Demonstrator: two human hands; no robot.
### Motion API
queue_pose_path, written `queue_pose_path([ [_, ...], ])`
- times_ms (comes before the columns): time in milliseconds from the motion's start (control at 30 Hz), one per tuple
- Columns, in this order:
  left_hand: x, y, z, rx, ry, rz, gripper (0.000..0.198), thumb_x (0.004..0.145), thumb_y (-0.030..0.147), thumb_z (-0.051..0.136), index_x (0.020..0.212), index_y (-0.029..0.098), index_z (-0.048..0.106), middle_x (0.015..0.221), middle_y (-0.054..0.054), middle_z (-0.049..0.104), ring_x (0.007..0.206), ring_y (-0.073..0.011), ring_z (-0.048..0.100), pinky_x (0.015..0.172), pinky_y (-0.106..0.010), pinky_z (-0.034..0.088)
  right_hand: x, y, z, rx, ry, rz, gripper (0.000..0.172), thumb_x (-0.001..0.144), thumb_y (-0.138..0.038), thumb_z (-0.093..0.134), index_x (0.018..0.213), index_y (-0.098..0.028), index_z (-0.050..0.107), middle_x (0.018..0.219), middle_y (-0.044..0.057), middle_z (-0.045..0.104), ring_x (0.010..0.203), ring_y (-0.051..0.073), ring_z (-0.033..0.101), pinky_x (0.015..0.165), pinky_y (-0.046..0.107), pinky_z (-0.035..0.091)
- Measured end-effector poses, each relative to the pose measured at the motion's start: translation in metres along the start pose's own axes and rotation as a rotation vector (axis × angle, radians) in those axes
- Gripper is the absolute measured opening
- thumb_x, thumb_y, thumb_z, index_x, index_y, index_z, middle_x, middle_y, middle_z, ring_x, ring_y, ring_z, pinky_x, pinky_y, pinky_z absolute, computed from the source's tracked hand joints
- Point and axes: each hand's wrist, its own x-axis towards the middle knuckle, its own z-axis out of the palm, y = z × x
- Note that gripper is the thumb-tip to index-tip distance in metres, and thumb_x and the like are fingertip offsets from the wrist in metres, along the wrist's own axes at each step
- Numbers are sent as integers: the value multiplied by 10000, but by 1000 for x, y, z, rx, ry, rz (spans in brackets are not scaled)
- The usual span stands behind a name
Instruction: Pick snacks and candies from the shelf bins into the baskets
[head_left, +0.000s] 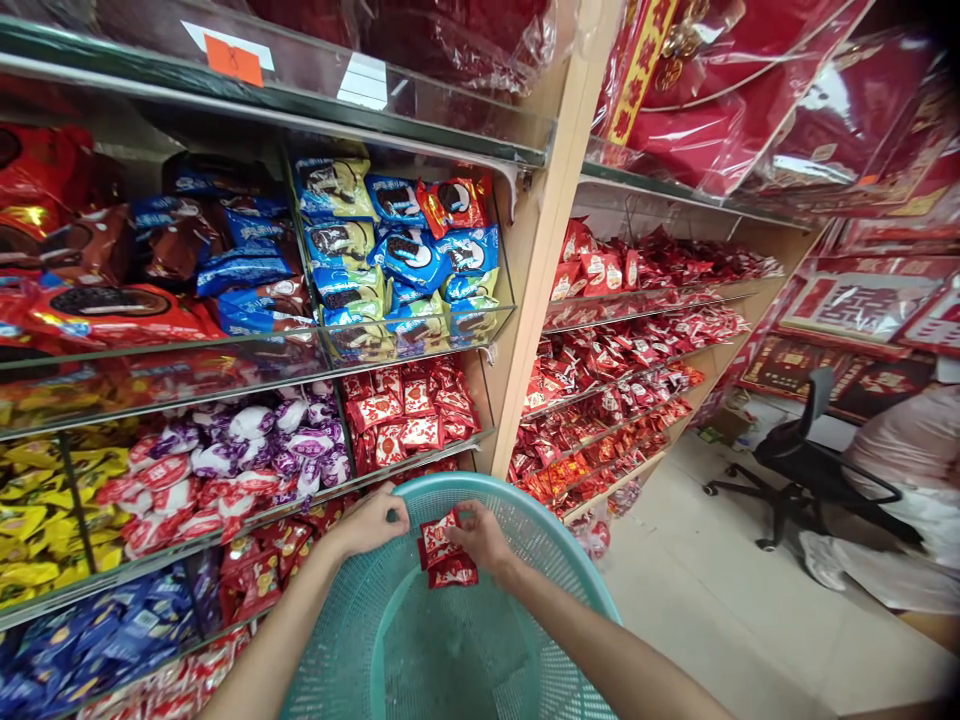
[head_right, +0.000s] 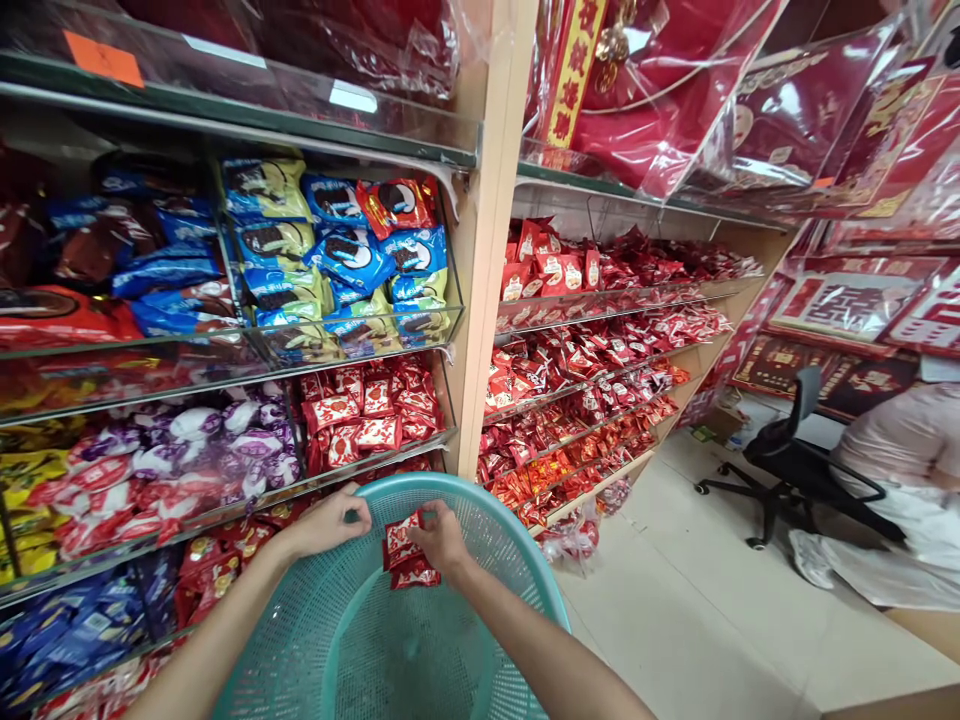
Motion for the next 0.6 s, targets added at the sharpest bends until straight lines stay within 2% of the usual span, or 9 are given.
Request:
queue_pose_path([
  [133,0,1,1,5,6,4,149,698,302,549,717,209,663,895,-9,568,864,-176,550,820,-282,419,-3,6,-3,-126,87,-16,406,572,-377,692,864,-191,479,535,-79,480,489,119,458,469,246,323],
  [233,1,2,1,15,5,4,147,695,294,550,715,207,666,895,-13,559,857,-173,547,808,-277,420,-6,7,-7,-312,146,-85,309,609,-312,661,846,-201,497,560,-53,504,547,148,485,527,274,357],
  [333,1,3,1,1,6,-4,136,692,289,556,714,209,665,885,-9,557,843,-167,541,808,-273,418,-9,8,-9,-457,224,-160,278,623,-288,663,852,-218,522,653,-10,544,666,191,530,623,302,388],
  [433,1,2,1,-11,10,-21,133,691,300,565,711,212,662,880,-5,550,835,-163,533,817,-273,414,-12,6,-8,-505,266,-179,255,629,-287,676,829,-233,528,706,12,551,735,219,541,683,316,396],
  [533,1,1,2,-9,13,-15,143,690,311,566,715,211,665,881,-4,538,834,-162,530,817,-271,414,-19,-5,-10,-517,272,-204,223,657,-309,674,810,-234,531,716,25,551,740,231,544,701,329,398],
  [600,1,0,2,-10,13,-20,150,688,320,567,717,210,665,884,-2,533,836,-163,530,813,-273,417,-26,-23,-12,-546,253,-274,200,705,-347,650,829,-231,544,761,42,573,763,234,552,716,335,401],
])
